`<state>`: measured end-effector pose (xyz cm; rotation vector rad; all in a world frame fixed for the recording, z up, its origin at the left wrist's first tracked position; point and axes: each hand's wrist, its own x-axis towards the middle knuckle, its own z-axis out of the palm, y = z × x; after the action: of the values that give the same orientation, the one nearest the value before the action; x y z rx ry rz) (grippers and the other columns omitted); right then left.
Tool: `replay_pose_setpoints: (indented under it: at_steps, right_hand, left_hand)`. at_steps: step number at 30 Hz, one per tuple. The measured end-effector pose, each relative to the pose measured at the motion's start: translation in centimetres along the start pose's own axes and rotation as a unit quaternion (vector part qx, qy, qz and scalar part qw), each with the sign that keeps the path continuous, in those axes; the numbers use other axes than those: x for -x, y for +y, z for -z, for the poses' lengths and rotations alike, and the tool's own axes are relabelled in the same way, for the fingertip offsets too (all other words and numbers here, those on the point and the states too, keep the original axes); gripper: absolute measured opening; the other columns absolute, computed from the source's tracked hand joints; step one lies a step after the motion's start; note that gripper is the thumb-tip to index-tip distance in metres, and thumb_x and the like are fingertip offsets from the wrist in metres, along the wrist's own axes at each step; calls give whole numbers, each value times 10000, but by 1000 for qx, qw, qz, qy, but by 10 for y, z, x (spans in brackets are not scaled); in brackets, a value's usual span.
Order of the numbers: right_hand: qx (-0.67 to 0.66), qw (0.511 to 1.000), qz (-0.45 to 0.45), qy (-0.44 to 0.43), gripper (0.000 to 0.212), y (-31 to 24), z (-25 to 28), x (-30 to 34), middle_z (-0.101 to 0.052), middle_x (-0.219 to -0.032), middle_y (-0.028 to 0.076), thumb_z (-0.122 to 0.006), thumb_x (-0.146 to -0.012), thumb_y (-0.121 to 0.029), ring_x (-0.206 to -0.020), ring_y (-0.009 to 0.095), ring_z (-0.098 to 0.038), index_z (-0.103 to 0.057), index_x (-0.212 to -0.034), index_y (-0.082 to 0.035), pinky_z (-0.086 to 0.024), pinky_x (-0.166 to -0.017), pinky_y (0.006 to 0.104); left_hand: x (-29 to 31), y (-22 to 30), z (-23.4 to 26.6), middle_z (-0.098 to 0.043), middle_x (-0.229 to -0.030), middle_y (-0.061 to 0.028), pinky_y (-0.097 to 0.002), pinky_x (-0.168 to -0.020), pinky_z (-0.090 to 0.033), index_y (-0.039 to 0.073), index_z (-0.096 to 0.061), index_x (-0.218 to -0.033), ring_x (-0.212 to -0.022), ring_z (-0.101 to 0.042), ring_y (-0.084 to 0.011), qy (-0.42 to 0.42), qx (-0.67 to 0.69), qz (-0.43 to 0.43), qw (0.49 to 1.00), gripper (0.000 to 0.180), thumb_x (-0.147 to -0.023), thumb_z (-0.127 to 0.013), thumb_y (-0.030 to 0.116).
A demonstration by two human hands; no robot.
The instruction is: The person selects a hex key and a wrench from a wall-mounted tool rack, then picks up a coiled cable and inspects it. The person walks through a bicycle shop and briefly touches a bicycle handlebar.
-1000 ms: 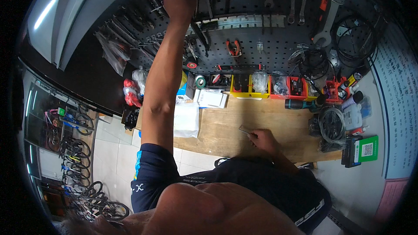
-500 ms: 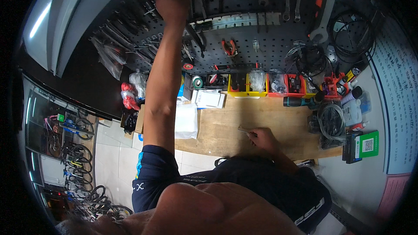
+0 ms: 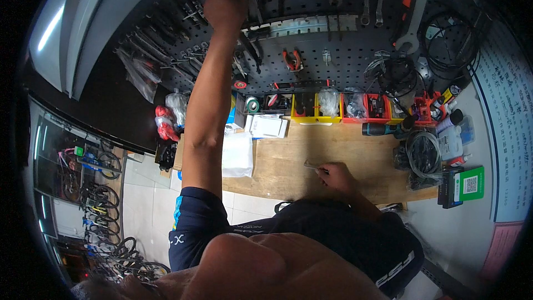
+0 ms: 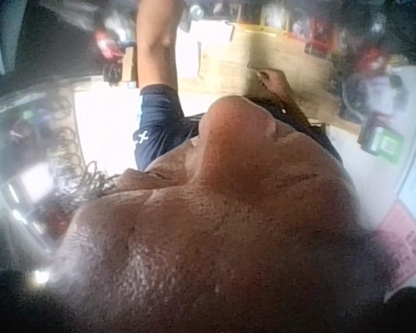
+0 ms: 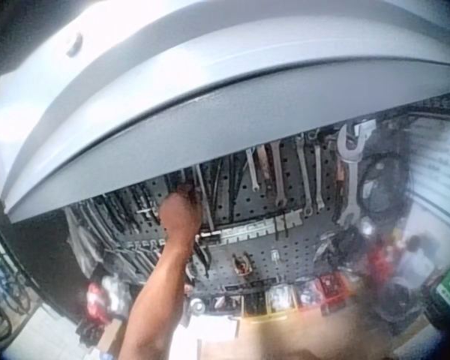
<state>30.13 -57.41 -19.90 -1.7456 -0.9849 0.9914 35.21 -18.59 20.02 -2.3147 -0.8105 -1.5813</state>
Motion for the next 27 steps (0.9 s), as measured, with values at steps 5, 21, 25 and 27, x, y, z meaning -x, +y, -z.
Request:
replay_pose_setpoints:
  at_steps: [5,21,25,27]
  right_hand:
    - [5,1000,11,9,245,7,-2,-1,-737,-813,116,-635,-1020,-188,-685,177,-699,-741,-1048,31,-557,-661,332]
    - [-8,999,39,-11,208,13,0,-6,-724,-805,94,-663,-1008,-135,-683,148,-702,-722,-1101,42,-570,-620,305]
    - [2,999,39,-6,216,14,-1,-6,-724,-809,97,-663,-1010,-138,-689,148,-704,-720,-1106,47,-574,-632,302]
    - [4,999,32,-6,221,12,-1,-4,-725,-812,97,-661,-1013,-143,-693,147,-705,-720,-1105,49,-575,-637,302]
  left_hand:
    - [-3,-7,-1,-730,-832,-172,-516,-652,-562,173,-791,-964,-785,-708,-417,-17,39,-10,999,296,-921,-663,436]
    - [-5,11,8,-733,-838,-186,-492,-710,-571,130,-804,-907,-815,-716,-406,-15,154,11,988,304,-909,-692,413]
    - [-9,11,1,-728,-805,-167,-483,-691,-563,120,-799,-878,-783,-712,-393,28,167,-24,985,274,-877,-742,387]
    - [-9,8,0,-722,-780,-159,-479,-676,-557,113,-793,-859,-757,-706,-390,28,217,-32,975,262,-868,-757,372]
